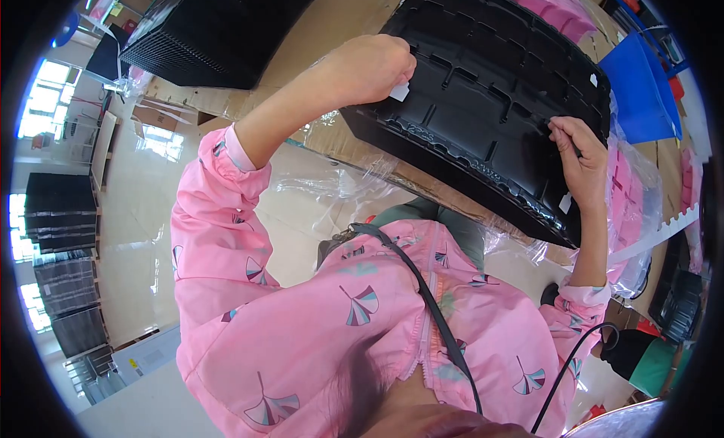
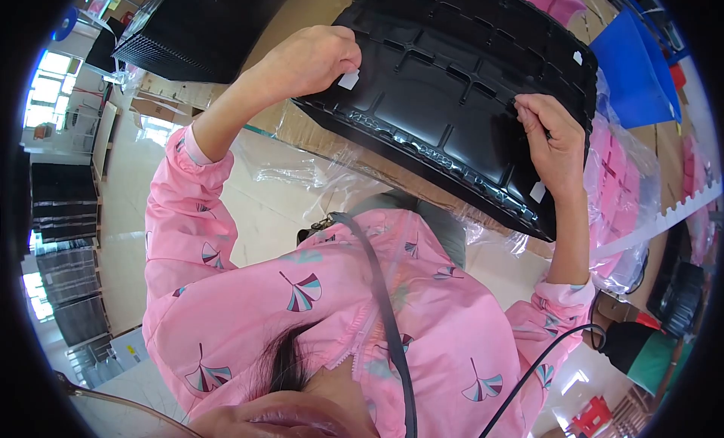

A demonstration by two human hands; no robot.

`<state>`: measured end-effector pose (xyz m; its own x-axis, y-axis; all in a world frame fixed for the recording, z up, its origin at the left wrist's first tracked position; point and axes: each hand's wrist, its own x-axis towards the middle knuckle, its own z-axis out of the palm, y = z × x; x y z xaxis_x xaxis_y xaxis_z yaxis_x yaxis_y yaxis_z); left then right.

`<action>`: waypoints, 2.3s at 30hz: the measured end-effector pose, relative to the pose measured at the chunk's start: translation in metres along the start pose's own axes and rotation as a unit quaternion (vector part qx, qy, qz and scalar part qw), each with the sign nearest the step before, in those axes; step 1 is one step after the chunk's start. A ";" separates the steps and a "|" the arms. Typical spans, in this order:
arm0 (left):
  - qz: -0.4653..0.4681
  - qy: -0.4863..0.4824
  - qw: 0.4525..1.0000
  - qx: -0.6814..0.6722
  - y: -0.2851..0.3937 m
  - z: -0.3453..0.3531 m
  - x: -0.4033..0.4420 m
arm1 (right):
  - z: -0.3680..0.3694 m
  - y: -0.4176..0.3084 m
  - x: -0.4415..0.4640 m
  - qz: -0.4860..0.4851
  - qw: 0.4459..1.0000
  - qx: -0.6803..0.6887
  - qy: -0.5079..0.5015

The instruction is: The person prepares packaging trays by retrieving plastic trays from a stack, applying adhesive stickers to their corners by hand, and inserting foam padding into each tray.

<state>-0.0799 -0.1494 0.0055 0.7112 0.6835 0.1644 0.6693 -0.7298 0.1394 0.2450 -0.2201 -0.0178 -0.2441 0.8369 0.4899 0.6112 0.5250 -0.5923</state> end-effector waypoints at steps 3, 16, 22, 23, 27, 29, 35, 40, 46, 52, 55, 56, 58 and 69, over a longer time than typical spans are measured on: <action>0.009 -0.007 1.000 0.007 0.000 0.000 0.001 | 0.000 0.000 -0.001 -0.005 1.000 0.000 0.003; 0.036 0.014 0.996 -0.085 -0.006 -0.004 -0.009 | -0.001 -0.001 -0.001 0.004 1.000 0.008 -0.003; 0.017 -0.047 0.994 -0.092 -0.008 -0.008 0.003 | 0.000 0.000 -0.001 0.004 1.000 0.009 0.000; 0.016 -0.067 0.994 -0.090 -0.008 -0.010 0.005 | 0.000 0.000 -0.001 0.001 1.000 0.008 -0.001; 0.011 -0.064 0.996 -0.068 -0.005 -0.011 0.006 | -0.001 0.001 -0.001 -0.001 1.000 0.005 -0.005; 0.062 -0.023 0.997 -0.026 -0.004 -0.008 0.000 | -0.001 0.001 -0.001 -0.005 1.000 0.002 -0.007; 0.076 -0.004 0.997 -0.029 0.000 -0.008 -0.017 | -0.002 -0.001 -0.002 0.000 1.000 0.003 -0.009; 0.053 -0.015 0.997 -0.052 0.005 -0.021 -0.030 | -0.002 -0.001 -0.002 0.002 1.000 0.007 -0.003; -0.056 0.014 0.965 -0.254 0.012 -0.032 -0.035 | -0.017 -0.002 -0.008 -0.021 0.997 -0.058 0.047; -0.093 0.009 0.857 -0.506 0.031 -0.025 0.008 | -0.055 -0.004 -0.052 0.102 0.990 -0.095 -0.038; -0.063 0.007 0.842 -0.535 0.041 -0.015 0.039 | -0.058 -0.008 -0.056 0.114 0.981 -0.143 -0.072; -0.050 0.007 0.835 -0.548 0.046 -0.011 0.049 | -0.057 -0.010 -0.056 0.105 0.977 -0.167 -0.081; -0.038 -0.009 0.814 -0.580 0.056 -0.003 0.066 | -0.056 -0.012 -0.055 0.088 0.968 -0.213 -0.099; -0.106 -0.076 0.720 -0.681 0.092 0.018 0.119 | -0.053 -0.019 -0.053 0.110 0.949 -0.261 -0.140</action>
<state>0.0703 -0.1346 0.0208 0.7082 0.6994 -0.0958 0.0068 0.1290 0.9916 0.2861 -0.2824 0.0009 -0.2130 0.9642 0.1577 0.9426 0.2453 -0.2264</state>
